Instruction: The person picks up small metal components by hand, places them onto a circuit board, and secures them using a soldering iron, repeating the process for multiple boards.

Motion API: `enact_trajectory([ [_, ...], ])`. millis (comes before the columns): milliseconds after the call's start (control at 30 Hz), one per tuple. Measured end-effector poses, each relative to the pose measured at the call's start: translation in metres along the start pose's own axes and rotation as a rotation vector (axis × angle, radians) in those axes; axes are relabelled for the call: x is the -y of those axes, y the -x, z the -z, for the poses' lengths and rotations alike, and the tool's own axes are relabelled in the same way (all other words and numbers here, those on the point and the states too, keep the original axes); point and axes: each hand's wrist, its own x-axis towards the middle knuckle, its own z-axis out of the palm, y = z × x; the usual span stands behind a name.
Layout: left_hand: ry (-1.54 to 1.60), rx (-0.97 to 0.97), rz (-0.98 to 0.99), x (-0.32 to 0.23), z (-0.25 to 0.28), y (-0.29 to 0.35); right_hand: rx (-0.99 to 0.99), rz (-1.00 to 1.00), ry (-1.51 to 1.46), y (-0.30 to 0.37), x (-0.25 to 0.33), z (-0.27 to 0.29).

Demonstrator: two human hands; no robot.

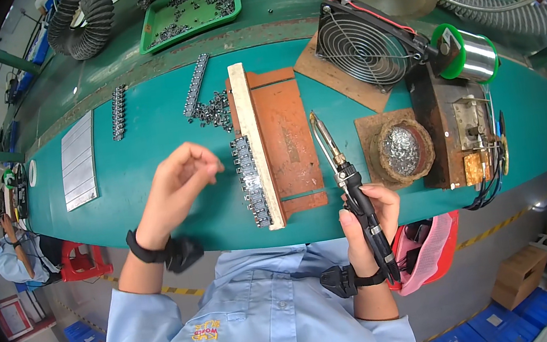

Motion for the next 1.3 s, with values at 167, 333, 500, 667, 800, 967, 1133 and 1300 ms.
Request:
enact_trajectory([
  [167,0.535,0.117,0.296,0.012,-0.014,0.034,-0.008,-0.012,0.004,0.001,0.001,-0.001],
  [333,0.609,0.101,0.345,0.014,-0.034,0.044,0.008,-0.016,0.008,0.0,0.0,-0.001],
  [500,0.603,0.122,0.332,0.016,-0.037,0.04,-0.003,-0.016,0.019,0.0,0.0,0.0],
  [667,0.585,0.128,0.331,0.018,-0.037,0.038,0.029,-0.032,-0.011,0.001,-0.001,0.005],
  [800,0.561,0.129,0.331,0.017,-0.038,0.038,0.067,-0.076,-0.061,0.001,0.001,0.006],
  [967,0.576,0.141,0.351,0.015,-0.037,0.036,0.042,-0.011,-0.003,-0.001,-0.002,0.002],
  [1133,0.589,0.155,0.373,0.014,-0.037,0.034,0.031,-0.001,0.021,0.0,-0.002,0.001],
  [1300,0.586,0.163,0.365,0.015,-0.037,0.035,0.017,0.013,0.01,0.0,0.0,0.0],
])
